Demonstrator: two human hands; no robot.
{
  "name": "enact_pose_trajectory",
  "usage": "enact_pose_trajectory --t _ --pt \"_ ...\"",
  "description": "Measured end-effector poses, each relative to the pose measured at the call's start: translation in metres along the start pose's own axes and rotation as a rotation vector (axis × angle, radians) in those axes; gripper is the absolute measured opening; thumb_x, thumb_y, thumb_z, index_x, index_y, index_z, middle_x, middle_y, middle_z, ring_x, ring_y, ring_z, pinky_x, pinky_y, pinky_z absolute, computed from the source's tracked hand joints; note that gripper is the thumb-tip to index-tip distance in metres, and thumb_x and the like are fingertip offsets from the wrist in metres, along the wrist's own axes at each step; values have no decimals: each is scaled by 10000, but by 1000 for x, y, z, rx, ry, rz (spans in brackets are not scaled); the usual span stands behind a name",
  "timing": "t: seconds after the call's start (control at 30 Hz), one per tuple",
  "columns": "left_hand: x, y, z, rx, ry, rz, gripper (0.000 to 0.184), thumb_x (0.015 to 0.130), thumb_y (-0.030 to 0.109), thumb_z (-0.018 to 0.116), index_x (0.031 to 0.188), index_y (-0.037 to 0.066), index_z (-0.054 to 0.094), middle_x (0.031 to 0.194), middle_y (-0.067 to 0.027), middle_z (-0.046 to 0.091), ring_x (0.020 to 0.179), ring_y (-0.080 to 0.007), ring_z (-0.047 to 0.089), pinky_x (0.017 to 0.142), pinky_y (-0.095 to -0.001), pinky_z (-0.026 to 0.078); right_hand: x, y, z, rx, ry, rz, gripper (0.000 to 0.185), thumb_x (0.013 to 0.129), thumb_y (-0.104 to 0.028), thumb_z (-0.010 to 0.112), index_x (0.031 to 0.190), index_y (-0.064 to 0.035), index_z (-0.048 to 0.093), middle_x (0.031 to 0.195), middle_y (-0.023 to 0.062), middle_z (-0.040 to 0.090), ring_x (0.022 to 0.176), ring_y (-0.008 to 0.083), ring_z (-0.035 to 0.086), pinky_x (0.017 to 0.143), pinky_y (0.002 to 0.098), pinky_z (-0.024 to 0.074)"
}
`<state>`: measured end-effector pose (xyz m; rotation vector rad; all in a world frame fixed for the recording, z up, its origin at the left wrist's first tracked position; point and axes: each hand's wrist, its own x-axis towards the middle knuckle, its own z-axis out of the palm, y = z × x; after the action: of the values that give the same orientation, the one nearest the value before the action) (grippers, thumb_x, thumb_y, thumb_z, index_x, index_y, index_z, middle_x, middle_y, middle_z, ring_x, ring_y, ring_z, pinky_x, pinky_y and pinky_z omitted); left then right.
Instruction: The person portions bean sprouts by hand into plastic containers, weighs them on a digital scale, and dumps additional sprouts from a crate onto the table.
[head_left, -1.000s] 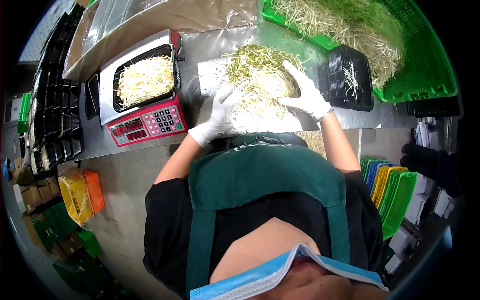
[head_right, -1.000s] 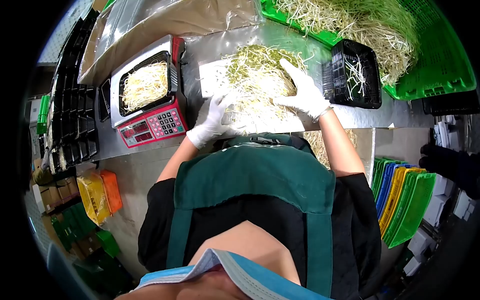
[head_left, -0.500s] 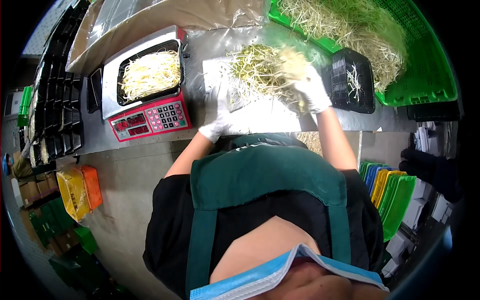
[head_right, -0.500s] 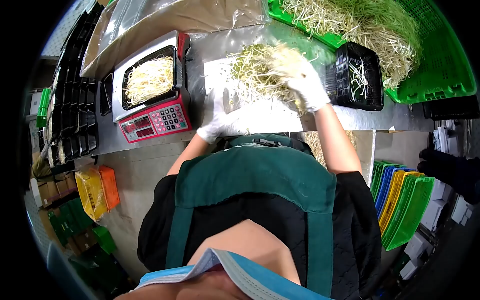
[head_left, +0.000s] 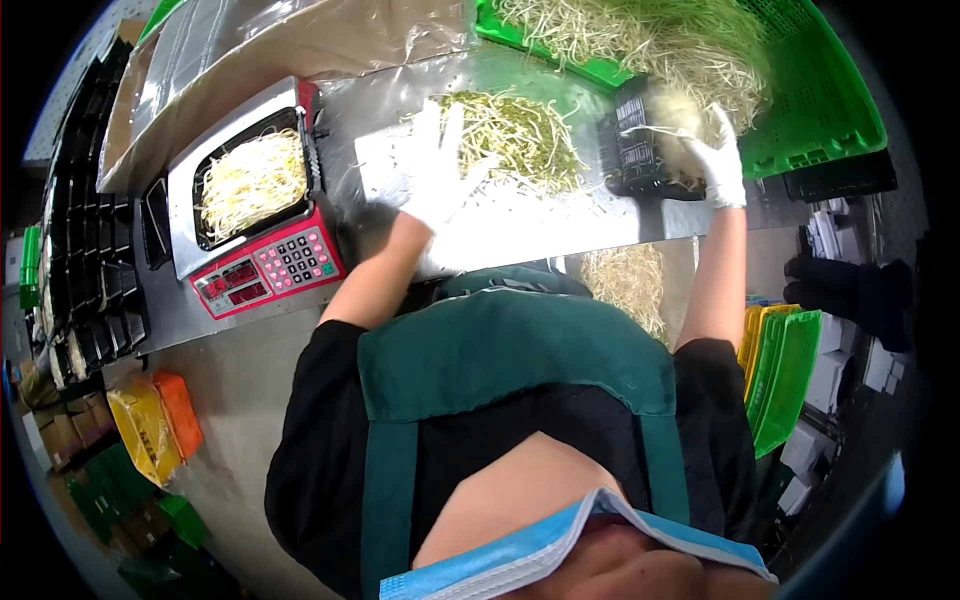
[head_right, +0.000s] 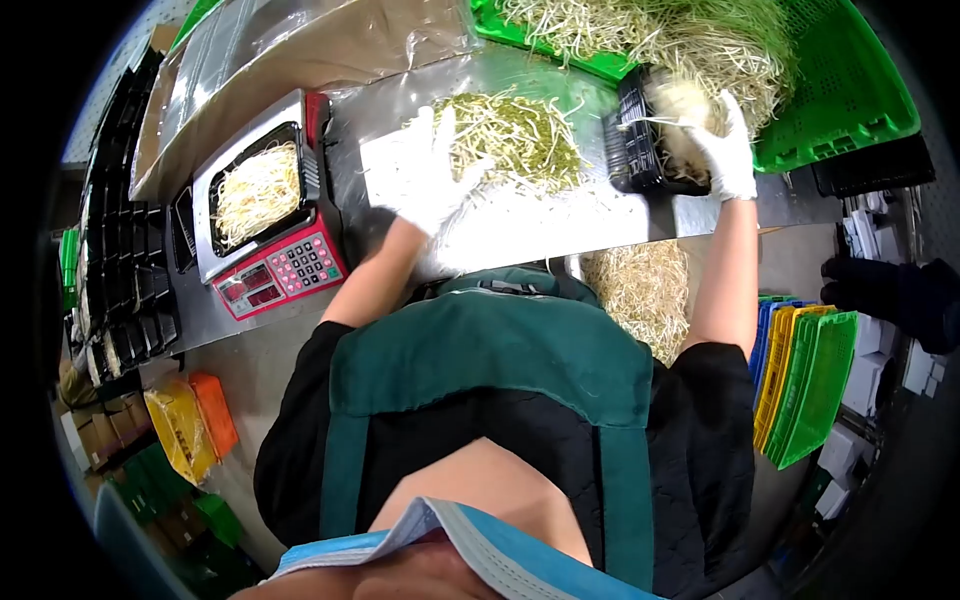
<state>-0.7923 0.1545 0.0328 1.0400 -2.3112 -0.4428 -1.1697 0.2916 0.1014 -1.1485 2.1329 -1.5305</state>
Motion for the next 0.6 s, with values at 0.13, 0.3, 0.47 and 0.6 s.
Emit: enact_pose_trajectory --t 0.13,0.3,0.47,0.6 --pt "-4 -36 2 18 12 -3 938 764 489 728 1475 38 313 1489 -284 292 1358 -455 296 1120 -549 216 -26 -9 -13 -341 22 -314 511 807 -55 646 1308 -28 545 1302 161 570 1250 262 511 1079 339 360" --pt "-19 -49 30 -34 60 -85 828 771 467 725 1367 -31 437 1334 -263 482 1217 -435 445 1050 -506 334 -58 -43 41 -630 -19 -470 614 812 -258 711 1354 -61 502 1349 178 526 1225 317 522 1036 369 408" --pt "-23 -51 26 56 220 30 667 775 374 768 1257 -24 534 1150 -219 589 1062 -368 556 953 -450 427 -48 -38 58 -769 -167 -478 686 786 -184 720 1414 -139 445 1377 127 517 1195 324 542 983 384 463" --pt "-28 -54 26 -144 184 -8 696 775 388 767 1281 -21 520 1192 -244 563 1096 -389 535 971 -461 414 -49 -23 41 -577 -278 -439 626 793 -22 665 1383 -111 476 1370 105 538 1193 278 556 1006 356 441"
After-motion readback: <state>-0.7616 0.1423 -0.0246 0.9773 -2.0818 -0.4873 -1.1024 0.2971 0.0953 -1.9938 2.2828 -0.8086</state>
